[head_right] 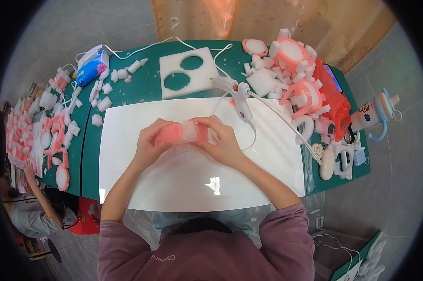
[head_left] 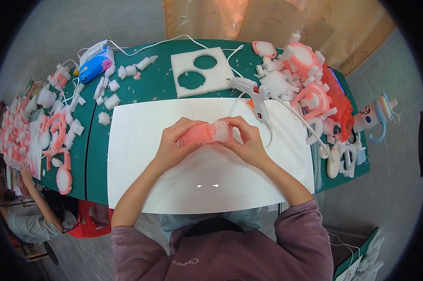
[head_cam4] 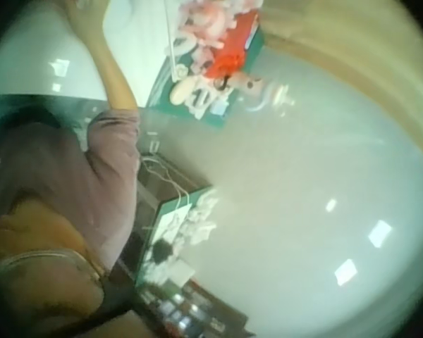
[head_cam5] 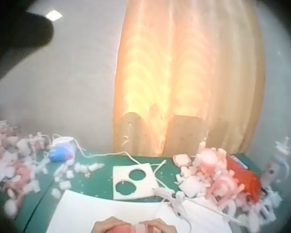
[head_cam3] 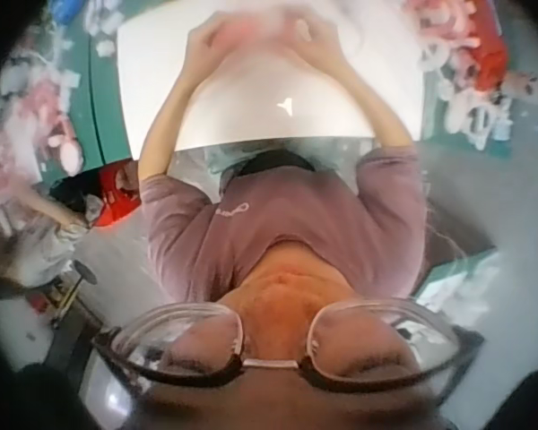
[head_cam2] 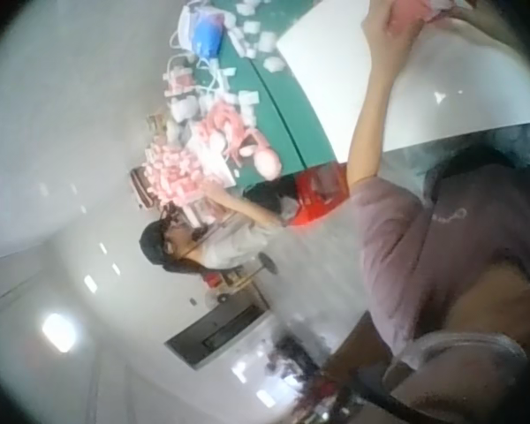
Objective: Assemble pink and white foam pieces using a glue gun to create a structured product.
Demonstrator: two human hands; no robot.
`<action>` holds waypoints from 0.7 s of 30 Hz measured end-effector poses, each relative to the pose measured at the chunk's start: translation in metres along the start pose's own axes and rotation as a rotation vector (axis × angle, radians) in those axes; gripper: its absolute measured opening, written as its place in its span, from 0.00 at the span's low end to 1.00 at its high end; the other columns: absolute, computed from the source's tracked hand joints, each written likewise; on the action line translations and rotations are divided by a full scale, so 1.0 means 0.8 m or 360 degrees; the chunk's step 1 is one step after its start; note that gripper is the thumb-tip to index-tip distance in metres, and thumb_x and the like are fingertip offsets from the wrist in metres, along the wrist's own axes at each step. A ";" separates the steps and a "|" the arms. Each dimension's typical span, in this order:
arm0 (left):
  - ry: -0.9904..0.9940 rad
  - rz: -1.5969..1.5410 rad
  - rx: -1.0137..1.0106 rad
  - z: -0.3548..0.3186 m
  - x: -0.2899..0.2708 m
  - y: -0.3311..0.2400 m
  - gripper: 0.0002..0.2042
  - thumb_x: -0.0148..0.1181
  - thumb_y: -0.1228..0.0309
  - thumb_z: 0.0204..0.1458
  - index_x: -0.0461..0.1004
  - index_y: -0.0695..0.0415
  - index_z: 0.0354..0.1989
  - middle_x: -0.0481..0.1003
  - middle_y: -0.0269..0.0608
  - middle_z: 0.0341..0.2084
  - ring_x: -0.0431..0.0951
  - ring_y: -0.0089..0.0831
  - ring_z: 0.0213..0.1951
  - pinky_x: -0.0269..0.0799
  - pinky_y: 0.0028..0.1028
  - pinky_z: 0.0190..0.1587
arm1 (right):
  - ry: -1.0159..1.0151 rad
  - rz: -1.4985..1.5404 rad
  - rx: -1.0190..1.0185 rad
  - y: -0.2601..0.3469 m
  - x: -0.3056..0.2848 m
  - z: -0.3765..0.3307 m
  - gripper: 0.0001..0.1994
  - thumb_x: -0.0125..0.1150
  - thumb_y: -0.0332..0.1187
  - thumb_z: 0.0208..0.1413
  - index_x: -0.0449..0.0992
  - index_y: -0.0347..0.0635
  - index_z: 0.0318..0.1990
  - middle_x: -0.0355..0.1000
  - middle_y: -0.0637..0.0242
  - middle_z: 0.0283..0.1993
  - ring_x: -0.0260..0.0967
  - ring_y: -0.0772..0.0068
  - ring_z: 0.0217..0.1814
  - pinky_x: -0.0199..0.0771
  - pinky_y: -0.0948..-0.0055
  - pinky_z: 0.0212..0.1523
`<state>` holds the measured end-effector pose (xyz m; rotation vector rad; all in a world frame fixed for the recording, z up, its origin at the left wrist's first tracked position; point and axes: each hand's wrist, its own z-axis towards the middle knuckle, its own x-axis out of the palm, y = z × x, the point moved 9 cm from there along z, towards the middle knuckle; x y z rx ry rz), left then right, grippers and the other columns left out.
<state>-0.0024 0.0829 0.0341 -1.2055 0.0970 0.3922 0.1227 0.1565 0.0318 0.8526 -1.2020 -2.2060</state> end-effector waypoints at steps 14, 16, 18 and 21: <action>-0.0101 0.0168 0.0265 -0.004 -0.004 -0.012 0.15 0.56 0.77 0.43 0.71 0.59 0.42 0.70 0.42 0.33 0.70 0.33 0.35 0.66 0.24 0.37 | -0.0483 -0.0275 -0.0140 -0.009 -0.058 -0.005 0.09 0.57 0.26 0.44 0.70 0.38 0.35 0.66 0.65 0.32 0.62 0.76 0.33 0.60 0.78 0.34; -0.0101 0.0148 0.0259 -0.004 -0.004 -0.011 0.15 0.55 0.77 0.43 0.71 0.60 0.42 0.70 0.42 0.33 0.70 0.33 0.35 0.66 0.24 0.37 | -0.0634 -0.0337 0.0066 -0.032 -0.074 -0.010 0.05 0.56 0.26 0.44 0.70 0.37 0.30 0.65 0.67 0.27 0.60 0.77 0.29 0.58 0.77 0.31; -0.0104 0.0141 0.0264 -0.004 -0.005 -0.011 0.15 0.55 0.77 0.43 0.70 0.60 0.42 0.70 0.43 0.33 0.70 0.33 0.35 0.66 0.24 0.37 | -0.0930 -0.0456 0.0192 -0.042 -0.096 -0.018 0.07 0.56 0.26 0.45 0.66 0.36 0.21 0.59 0.70 0.21 0.54 0.79 0.24 0.55 0.76 0.29; -0.0116 0.0094 0.0238 -0.004 -0.009 -0.007 0.14 0.55 0.77 0.44 0.70 0.60 0.42 0.70 0.43 0.33 0.71 0.33 0.35 0.66 0.24 0.38 | -0.1062 -0.0692 0.0113 -0.041 -0.106 -0.016 0.08 0.57 0.30 0.47 0.64 0.38 0.25 0.54 0.73 0.20 0.47 0.81 0.23 0.52 0.82 0.27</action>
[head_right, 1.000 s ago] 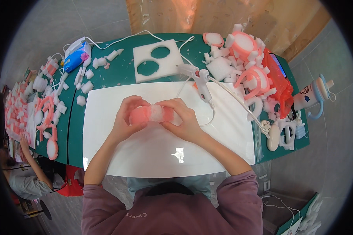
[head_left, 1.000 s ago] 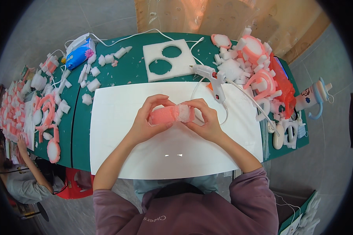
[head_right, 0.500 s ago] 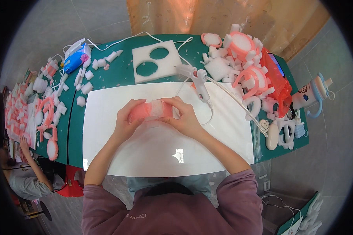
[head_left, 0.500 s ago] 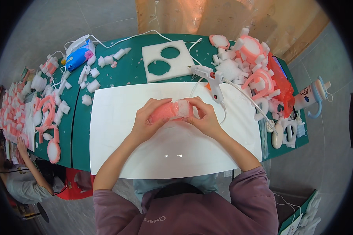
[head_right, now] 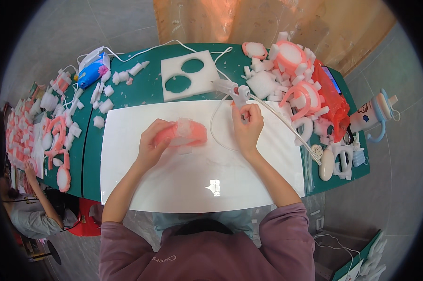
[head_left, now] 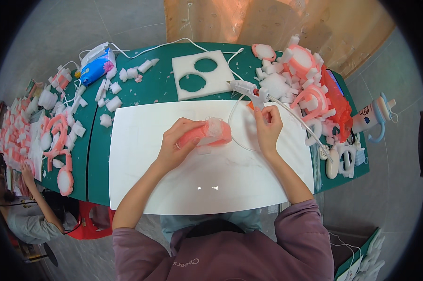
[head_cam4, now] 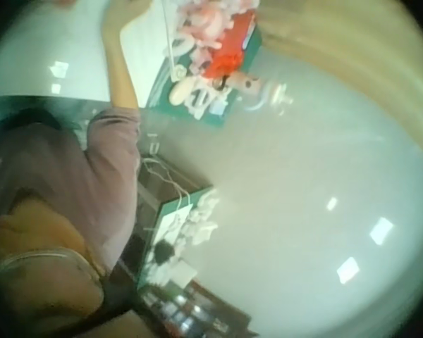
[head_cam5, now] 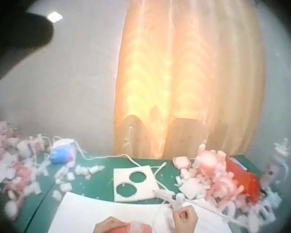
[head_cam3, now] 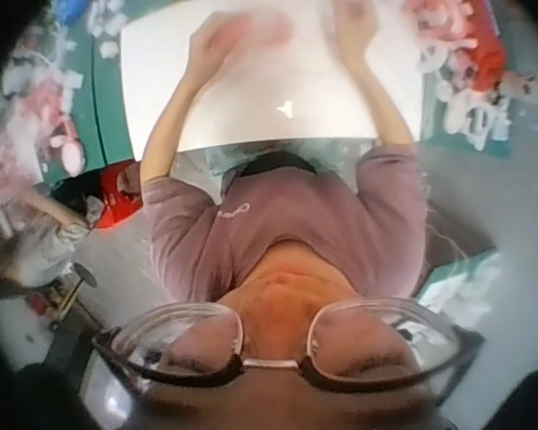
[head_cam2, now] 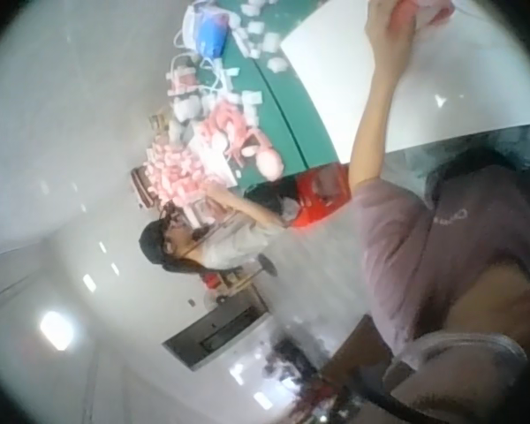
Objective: Assemble pink and white foam pieces using a glue gun to create a structured product.
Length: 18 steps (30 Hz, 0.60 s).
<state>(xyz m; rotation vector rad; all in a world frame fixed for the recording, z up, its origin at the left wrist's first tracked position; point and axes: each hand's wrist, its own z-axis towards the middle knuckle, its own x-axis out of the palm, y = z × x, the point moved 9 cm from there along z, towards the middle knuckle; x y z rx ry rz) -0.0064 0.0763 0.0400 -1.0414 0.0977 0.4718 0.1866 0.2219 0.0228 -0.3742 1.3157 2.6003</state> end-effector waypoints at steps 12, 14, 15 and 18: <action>0.0007 -0.0056 -0.0152 0.002 0.000 -0.001 0.18 0.56 0.73 0.44 0.66 0.63 0.45 0.69 0.43 0.35 0.70 0.32 0.38 0.64 0.24 0.42 | 0.0632 -0.0209 0.0347 -0.048 0.033 0.017 0.20 0.59 0.34 0.43 0.64 0.31 0.42 0.70 0.57 0.31 0.66 0.73 0.25 0.63 0.75 0.24; 0.0011 -0.0066 -0.0159 0.002 0.001 0.000 0.17 0.55 0.73 0.44 0.66 0.63 0.45 0.69 0.43 0.36 0.70 0.32 0.38 0.64 0.24 0.42 | 0.0634 -0.0219 0.0348 -0.054 0.029 0.019 0.19 0.59 0.34 0.44 0.65 0.31 0.41 0.70 0.59 0.28 0.65 0.75 0.23 0.63 0.76 0.23; 0.0009 -0.0074 -0.0169 0.002 0.002 0.001 0.16 0.55 0.73 0.44 0.66 0.63 0.44 0.69 0.43 0.37 0.70 0.32 0.39 0.64 0.25 0.43 | 0.0642 -0.0227 0.0347 -0.058 0.028 0.019 0.17 0.58 0.34 0.44 0.66 0.32 0.39 0.69 0.61 0.25 0.65 0.76 0.21 0.63 0.77 0.22; 0.0013 -0.0137 -0.0205 0.003 0.004 0.005 0.16 0.54 0.73 0.44 0.66 0.64 0.44 0.69 0.44 0.38 0.70 0.33 0.40 0.64 0.25 0.44 | 0.0445 0.0410 0.0467 -0.068 0.020 0.024 0.15 0.57 0.34 0.47 0.67 0.32 0.39 0.68 0.64 0.23 0.64 0.78 0.20 0.62 0.79 0.21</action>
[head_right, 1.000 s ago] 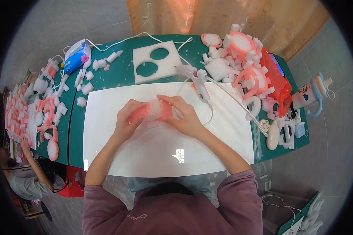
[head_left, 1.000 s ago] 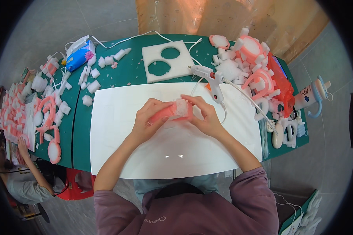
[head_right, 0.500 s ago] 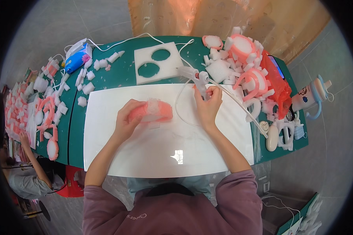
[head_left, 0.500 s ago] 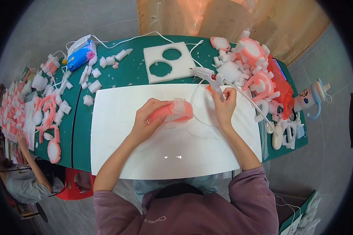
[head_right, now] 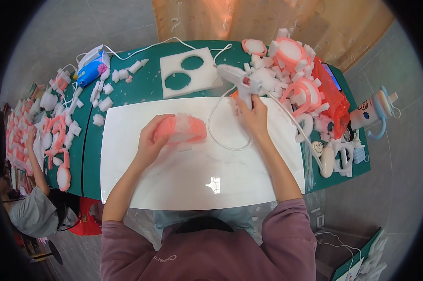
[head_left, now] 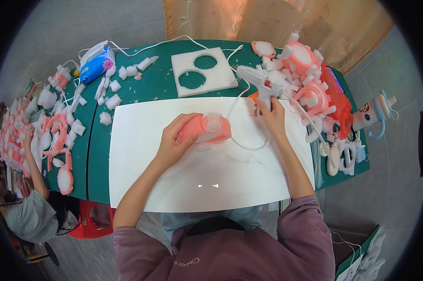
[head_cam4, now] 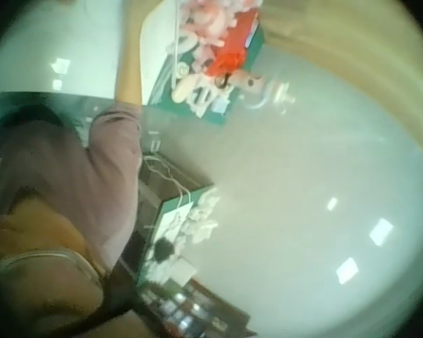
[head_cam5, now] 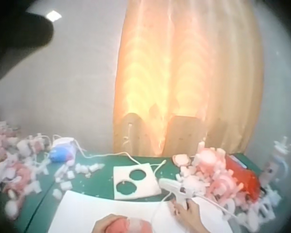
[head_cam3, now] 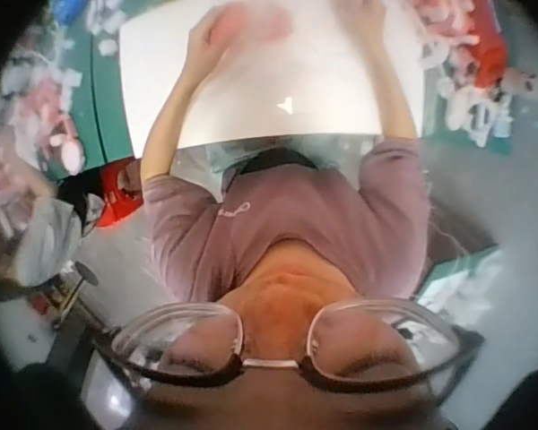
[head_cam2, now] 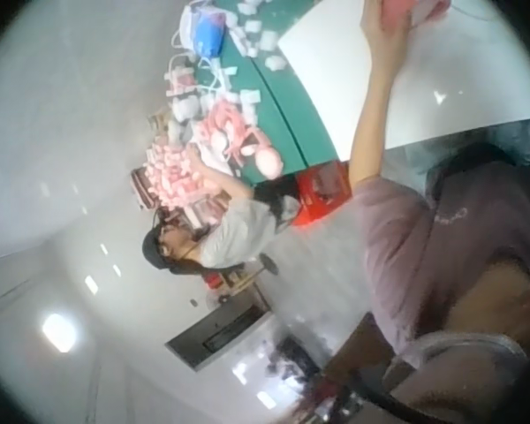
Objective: Assemble pink and white foam pieces using a glue gun to create a structured product.
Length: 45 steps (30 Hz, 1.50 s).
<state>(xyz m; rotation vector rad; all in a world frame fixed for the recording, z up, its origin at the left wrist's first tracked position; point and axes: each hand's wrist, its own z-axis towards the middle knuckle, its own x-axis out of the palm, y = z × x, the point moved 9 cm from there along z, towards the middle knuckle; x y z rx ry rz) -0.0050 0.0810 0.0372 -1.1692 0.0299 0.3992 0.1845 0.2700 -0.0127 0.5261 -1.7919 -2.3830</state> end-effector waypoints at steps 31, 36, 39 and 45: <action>-0.0074 -0.0165 -0.0157 -0.003 -0.013 0.015 0.15 0.57 0.75 0.43 0.69 0.64 0.41 0.69 0.41 0.36 0.69 0.29 0.39 0.63 0.23 0.43 | 0.1214 0.0543 -0.0014 0.089 0.039 -0.059 0.12 0.57 0.30 0.42 0.69 0.34 0.34 0.68 0.62 0.24 0.60 0.79 0.14 0.66 0.77 0.23; -0.0089 -0.0095 -0.0121 -0.005 -0.015 0.018 0.16 0.59 0.75 0.41 0.69 0.64 0.40 0.70 0.42 0.35 0.70 0.30 0.37 0.64 0.23 0.41 | 0.1240 0.0512 -0.0009 0.085 0.037 -0.063 0.09 0.57 0.27 0.42 0.69 0.34 0.32 0.69 0.62 0.24 0.58 0.81 0.14 0.64 0.79 0.21; -0.0067 -0.0074 -0.0111 -0.004 -0.015 0.020 0.16 0.59 0.75 0.40 0.69 0.65 0.40 0.70 0.43 0.35 0.70 0.30 0.37 0.64 0.24 0.41 | 0.1200 0.0453 0.0026 0.084 0.034 -0.062 0.07 0.57 0.26 0.42 0.69 0.35 0.31 0.69 0.62 0.24 0.58 0.82 0.14 0.62 0.80 0.19; -0.0088 -0.0045 -0.0099 -0.003 -0.018 0.018 0.16 0.59 0.75 0.41 0.70 0.64 0.40 0.71 0.42 0.35 0.70 0.30 0.37 0.64 0.23 0.41 | 0.1128 0.0382 0.0084 0.091 0.032 -0.063 0.07 0.59 0.26 0.42 0.70 0.35 0.30 0.69 0.63 0.24 0.58 0.83 0.15 0.60 0.81 0.16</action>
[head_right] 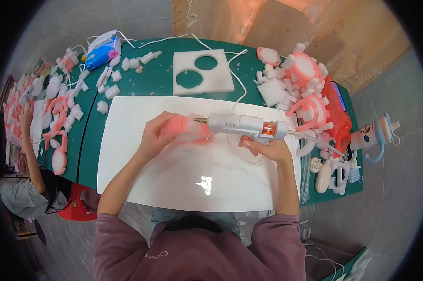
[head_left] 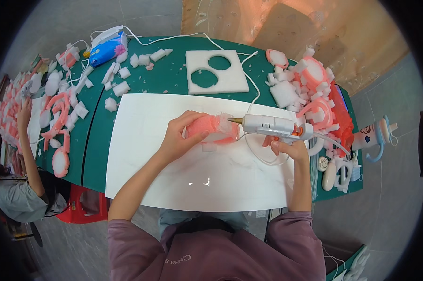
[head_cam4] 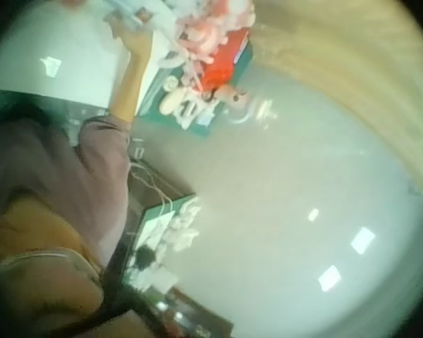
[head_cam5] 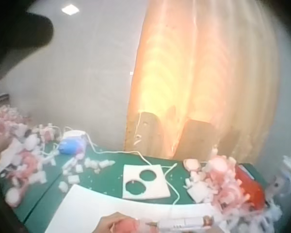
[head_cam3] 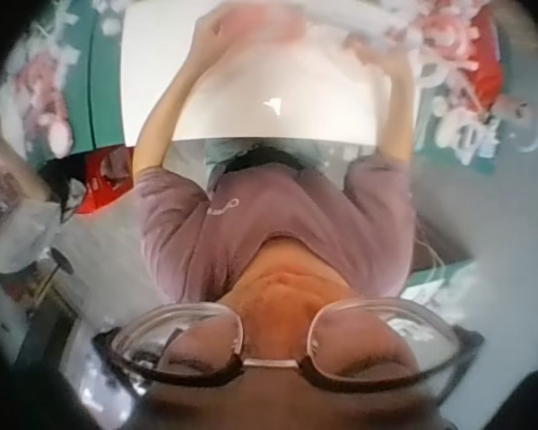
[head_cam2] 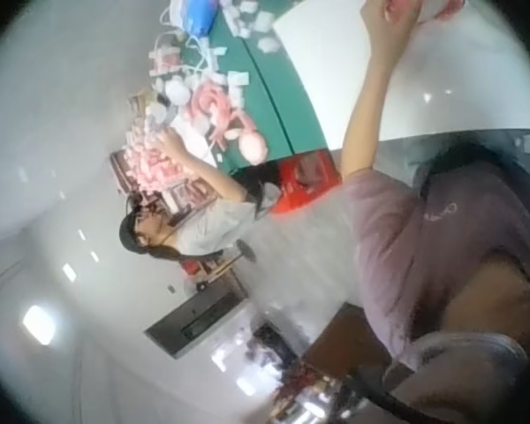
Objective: Assemble pink and white foam pieces using a glue gun to create a structured product.
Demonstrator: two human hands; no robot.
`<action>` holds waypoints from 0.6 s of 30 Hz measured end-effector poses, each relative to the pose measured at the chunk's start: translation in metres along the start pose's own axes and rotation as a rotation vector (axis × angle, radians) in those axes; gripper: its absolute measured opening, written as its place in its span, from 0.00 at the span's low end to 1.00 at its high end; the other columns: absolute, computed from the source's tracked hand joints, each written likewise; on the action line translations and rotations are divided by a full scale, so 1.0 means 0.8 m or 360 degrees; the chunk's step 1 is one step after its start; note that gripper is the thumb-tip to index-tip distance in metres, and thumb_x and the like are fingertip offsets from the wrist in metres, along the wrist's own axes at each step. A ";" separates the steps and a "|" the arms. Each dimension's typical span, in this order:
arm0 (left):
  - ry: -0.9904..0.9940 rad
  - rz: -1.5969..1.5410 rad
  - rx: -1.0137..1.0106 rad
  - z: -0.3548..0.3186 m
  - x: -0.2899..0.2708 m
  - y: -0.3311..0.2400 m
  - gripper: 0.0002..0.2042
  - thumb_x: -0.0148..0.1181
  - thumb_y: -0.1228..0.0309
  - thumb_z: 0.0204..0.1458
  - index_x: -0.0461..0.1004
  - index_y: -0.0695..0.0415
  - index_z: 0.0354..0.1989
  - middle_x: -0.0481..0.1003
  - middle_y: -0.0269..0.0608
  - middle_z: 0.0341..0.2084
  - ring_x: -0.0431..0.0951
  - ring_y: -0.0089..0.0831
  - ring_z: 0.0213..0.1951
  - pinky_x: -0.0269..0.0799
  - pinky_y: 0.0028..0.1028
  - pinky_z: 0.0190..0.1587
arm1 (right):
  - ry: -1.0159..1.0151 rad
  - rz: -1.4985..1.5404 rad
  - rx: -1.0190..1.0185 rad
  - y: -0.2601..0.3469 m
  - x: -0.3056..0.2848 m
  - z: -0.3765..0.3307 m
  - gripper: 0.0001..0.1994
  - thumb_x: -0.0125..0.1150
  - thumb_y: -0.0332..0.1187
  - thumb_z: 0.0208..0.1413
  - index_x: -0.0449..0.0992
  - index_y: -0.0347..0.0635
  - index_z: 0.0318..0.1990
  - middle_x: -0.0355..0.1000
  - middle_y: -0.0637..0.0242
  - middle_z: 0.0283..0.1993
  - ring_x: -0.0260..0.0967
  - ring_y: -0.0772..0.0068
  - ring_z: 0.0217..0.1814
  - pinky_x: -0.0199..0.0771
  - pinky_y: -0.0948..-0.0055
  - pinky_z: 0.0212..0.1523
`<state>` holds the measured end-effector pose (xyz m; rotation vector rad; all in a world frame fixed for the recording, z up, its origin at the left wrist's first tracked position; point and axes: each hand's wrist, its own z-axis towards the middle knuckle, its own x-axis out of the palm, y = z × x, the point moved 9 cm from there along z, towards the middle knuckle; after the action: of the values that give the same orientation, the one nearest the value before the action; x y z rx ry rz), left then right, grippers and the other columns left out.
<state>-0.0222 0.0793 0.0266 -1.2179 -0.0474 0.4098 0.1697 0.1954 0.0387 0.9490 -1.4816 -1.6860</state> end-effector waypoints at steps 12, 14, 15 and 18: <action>0.0024 -0.0068 -0.0031 -0.003 0.008 -0.003 0.15 0.59 0.75 0.41 0.70 0.64 0.40 0.70 0.41 0.35 0.70 0.28 0.38 0.63 0.23 0.42 | -0.0025 -0.0192 -0.0006 0.002 -0.006 -0.005 0.05 0.60 0.28 0.41 0.71 0.38 0.24 0.65 0.72 0.17 0.57 0.85 0.14 0.56 0.83 0.15; 0.0026 -0.0067 -0.0028 -0.003 0.009 -0.004 0.15 0.59 0.75 0.41 0.70 0.64 0.40 0.70 0.41 0.35 0.70 0.28 0.38 0.63 0.23 0.42 | -0.0009 -0.0237 -0.0015 0.000 -0.006 -0.006 0.05 0.60 0.28 0.41 0.70 0.39 0.23 0.63 0.73 0.15 0.57 0.85 0.13 0.56 0.83 0.15; 0.0024 -0.0070 -0.0031 -0.003 0.008 -0.004 0.15 0.59 0.75 0.41 0.70 0.64 0.40 0.70 0.41 0.35 0.70 0.28 0.38 0.63 0.23 0.42 | -0.0013 -0.0236 -0.0021 0.003 -0.005 -0.005 0.05 0.60 0.28 0.41 0.70 0.39 0.23 0.63 0.73 0.15 0.57 0.85 0.13 0.56 0.83 0.15; 0.0017 -0.0065 -0.0026 -0.003 0.007 -0.008 0.15 0.59 0.75 0.41 0.70 0.64 0.40 0.70 0.41 0.35 0.70 0.28 0.38 0.63 0.23 0.42 | -0.0064 -0.0232 0.0038 0.003 -0.005 -0.007 0.05 0.60 0.28 0.40 0.69 0.41 0.23 0.62 0.74 0.13 0.56 0.85 0.13 0.55 0.83 0.15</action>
<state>-0.0145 0.0777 0.0304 -1.2331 -0.0664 0.3683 0.1768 0.1960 0.0411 1.0644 -1.4929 -1.8037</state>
